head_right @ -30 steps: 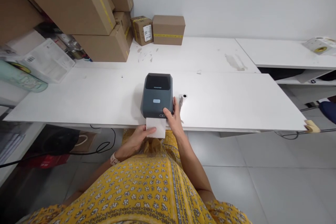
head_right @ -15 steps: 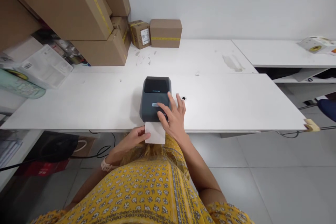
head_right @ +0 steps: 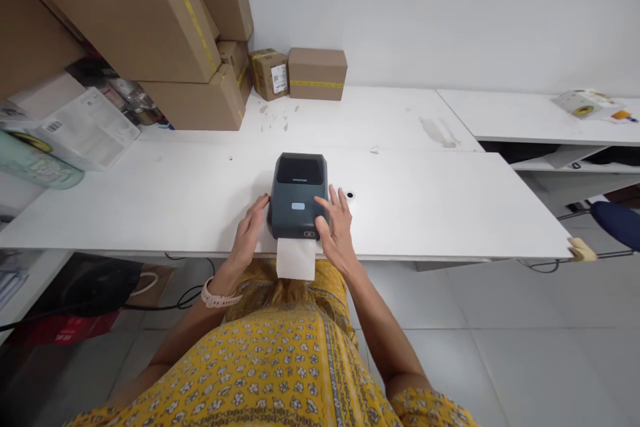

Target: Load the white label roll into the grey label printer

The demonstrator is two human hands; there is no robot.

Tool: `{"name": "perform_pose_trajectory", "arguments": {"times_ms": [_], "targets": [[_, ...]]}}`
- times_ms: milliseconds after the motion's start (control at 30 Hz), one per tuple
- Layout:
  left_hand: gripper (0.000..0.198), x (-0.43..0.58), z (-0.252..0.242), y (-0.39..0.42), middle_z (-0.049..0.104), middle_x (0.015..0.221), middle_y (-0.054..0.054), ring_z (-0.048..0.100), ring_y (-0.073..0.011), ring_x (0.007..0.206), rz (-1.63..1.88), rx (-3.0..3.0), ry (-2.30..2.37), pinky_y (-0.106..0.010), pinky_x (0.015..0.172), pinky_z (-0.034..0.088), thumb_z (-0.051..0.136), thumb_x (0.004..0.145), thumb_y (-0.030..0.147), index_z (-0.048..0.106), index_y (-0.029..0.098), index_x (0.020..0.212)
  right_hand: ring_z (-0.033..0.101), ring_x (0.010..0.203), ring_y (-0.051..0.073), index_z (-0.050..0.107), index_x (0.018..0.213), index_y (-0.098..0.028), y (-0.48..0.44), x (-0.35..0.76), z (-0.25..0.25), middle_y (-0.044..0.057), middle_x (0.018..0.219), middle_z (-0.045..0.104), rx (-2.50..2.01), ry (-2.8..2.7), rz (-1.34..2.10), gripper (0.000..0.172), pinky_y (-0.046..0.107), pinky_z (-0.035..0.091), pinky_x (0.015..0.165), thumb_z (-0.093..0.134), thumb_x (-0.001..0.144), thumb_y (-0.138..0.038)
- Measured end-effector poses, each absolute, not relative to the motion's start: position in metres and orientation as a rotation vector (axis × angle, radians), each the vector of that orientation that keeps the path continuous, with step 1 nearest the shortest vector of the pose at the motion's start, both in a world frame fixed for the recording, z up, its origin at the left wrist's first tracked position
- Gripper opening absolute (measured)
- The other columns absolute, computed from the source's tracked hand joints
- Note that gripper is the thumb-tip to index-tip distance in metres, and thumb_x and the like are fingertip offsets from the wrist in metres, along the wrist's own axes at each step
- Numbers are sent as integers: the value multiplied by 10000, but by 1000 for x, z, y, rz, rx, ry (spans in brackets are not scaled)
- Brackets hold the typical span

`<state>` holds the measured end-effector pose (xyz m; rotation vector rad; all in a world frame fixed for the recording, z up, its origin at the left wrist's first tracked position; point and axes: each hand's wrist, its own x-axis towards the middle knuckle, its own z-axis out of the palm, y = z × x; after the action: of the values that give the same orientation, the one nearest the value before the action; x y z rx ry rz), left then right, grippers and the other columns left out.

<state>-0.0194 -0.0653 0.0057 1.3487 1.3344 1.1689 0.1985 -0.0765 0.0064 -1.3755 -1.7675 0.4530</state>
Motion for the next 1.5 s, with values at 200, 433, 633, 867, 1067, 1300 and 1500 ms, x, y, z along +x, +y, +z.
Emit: {"name": "perform_pose_trajectory", "arguments": {"times_ms": [200, 433, 633, 867, 1067, 1300, 1500], "targets": [[673, -9, 7, -68, 307, 1663, -46, 214, -232, 1562, 1153, 1375, 1388, -390, 1285, 199, 324, 995, 623, 466, 212, 1509, 125, 1586, 294, 256, 1584, -318, -82, 194, -12, 26, 1724, 77, -1345, -1789, 587, 643, 620, 227, 1246, 156, 1022, -614], [641, -3, 9, -67, 341, 1641, -33, 239, -217, 1554, 1257, 1332, 1390, -399, 1291, 192, 314, 1001, 602, 521, 221, 1474, 46, 1593, 303, 77, 1628, -337, -82, 189, 3, 13, 1728, 17, -1279, -1709, 746, 770, 616, 136, 1277, 114, 968, -731], [635, -7, 26, -56, 445, 1583, -44, 322, -229, 1522, 1287, 1429, 1419, -427, 1290, 183, 265, 1015, 599, 597, 224, 1405, 85, 1589, 314, 96, 1622, -372, -73, 195, 28, 3, 1722, 103, -1212, -1657, 801, 781, 602, 122, 1284, 133, 948, -764], [637, -8, 68, 5, 680, 1348, -111, 577, -260, 1334, 1492, 1362, 1196, -458, 1186, 372, 321, 993, 591, 690, 150, 1267, 259, 1539, 333, -34, 1604, -414, 0, 190, 92, 15, 1692, 180, -1060, -1718, 511, 728, 595, 251, 1228, 70, 962, -740], [496, -18, 29, 36, 688, 1277, -136, 641, -225, 1158, 1307, 1340, 1437, -370, 1000, 501, 617, 827, 339, 641, 152, 1286, 490, 1382, 337, 162, 1592, -285, 96, 185, 131, 125, 1471, 483, -1177, -1671, 307, 718, 563, 371, 1119, 44, 1001, -676], [707, -22, 13, 24, 702, 934, -64, 656, -222, 855, 685, 1650, 1689, -328, 768, 493, 636, 782, 355, 504, 145, 1443, 557, 1292, 305, 470, 1387, -246, 163, 200, 151, 126, 1321, 602, -1228, -1767, 240, 730, 524, 402, 1092, 150, 967, -750], [642, -17, 32, 34, 743, 968, -96, 692, -284, 920, 374, 1821, 1750, -344, 759, 490, 567, 787, 307, 524, 164, 1411, 653, 1103, 269, 611, 1163, -238, 75, 191, 131, 84, 1162, 698, -1140, -2091, 188, 331, 431, 505, 967, 490, 977, -483]]}}
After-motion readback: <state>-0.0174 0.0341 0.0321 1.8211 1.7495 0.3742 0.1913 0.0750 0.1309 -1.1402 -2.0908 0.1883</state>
